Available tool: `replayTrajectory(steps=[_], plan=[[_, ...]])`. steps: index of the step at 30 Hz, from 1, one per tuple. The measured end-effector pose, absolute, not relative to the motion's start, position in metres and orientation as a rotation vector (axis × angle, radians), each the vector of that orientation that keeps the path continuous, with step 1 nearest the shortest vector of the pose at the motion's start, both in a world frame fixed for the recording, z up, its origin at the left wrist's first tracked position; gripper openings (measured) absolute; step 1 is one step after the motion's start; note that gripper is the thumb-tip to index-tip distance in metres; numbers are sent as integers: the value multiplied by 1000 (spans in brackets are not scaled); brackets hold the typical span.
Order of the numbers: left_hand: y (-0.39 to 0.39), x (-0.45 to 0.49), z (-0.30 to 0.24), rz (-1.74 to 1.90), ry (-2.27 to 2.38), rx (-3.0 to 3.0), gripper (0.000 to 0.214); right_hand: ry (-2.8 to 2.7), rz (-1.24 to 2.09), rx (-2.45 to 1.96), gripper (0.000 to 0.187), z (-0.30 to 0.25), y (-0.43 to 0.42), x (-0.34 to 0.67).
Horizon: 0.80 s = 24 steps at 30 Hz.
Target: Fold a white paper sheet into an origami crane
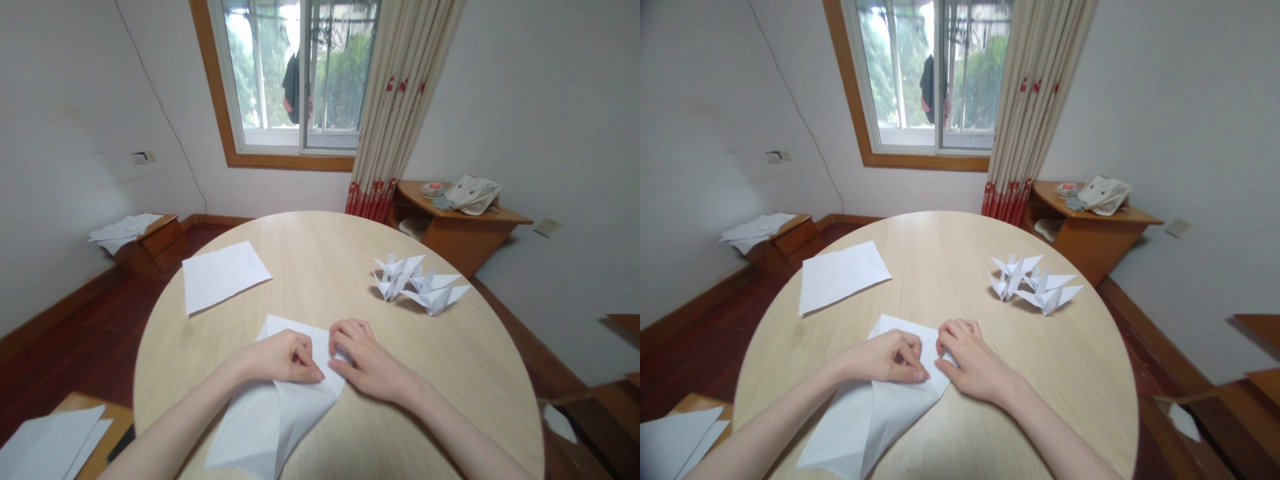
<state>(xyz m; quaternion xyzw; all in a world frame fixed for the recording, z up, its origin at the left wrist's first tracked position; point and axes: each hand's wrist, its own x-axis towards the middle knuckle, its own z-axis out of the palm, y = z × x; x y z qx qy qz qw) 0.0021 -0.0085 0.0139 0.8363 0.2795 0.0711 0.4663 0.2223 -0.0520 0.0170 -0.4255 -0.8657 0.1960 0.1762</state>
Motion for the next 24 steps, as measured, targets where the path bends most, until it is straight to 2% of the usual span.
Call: replayTrajectory(steps=[2, 8, 15, 24], plan=[[-8, 2, 13, 177, 683, 2047, 29, -2447, 513, -1213, 6, 21, -53, 224], [-8, 1, 10, 222, 660, 2039, 18, -2668, 444, -1243, 23, 25, -61, 217], [-8, 1, 9, 241, 646, 2062, 15, -2815, 342, -1140, 20, 21, -71, 209], [-6, 0, 9, 231, 641, 2030, 25, -2737, 221, -967, 19, -6, -77, 220]])
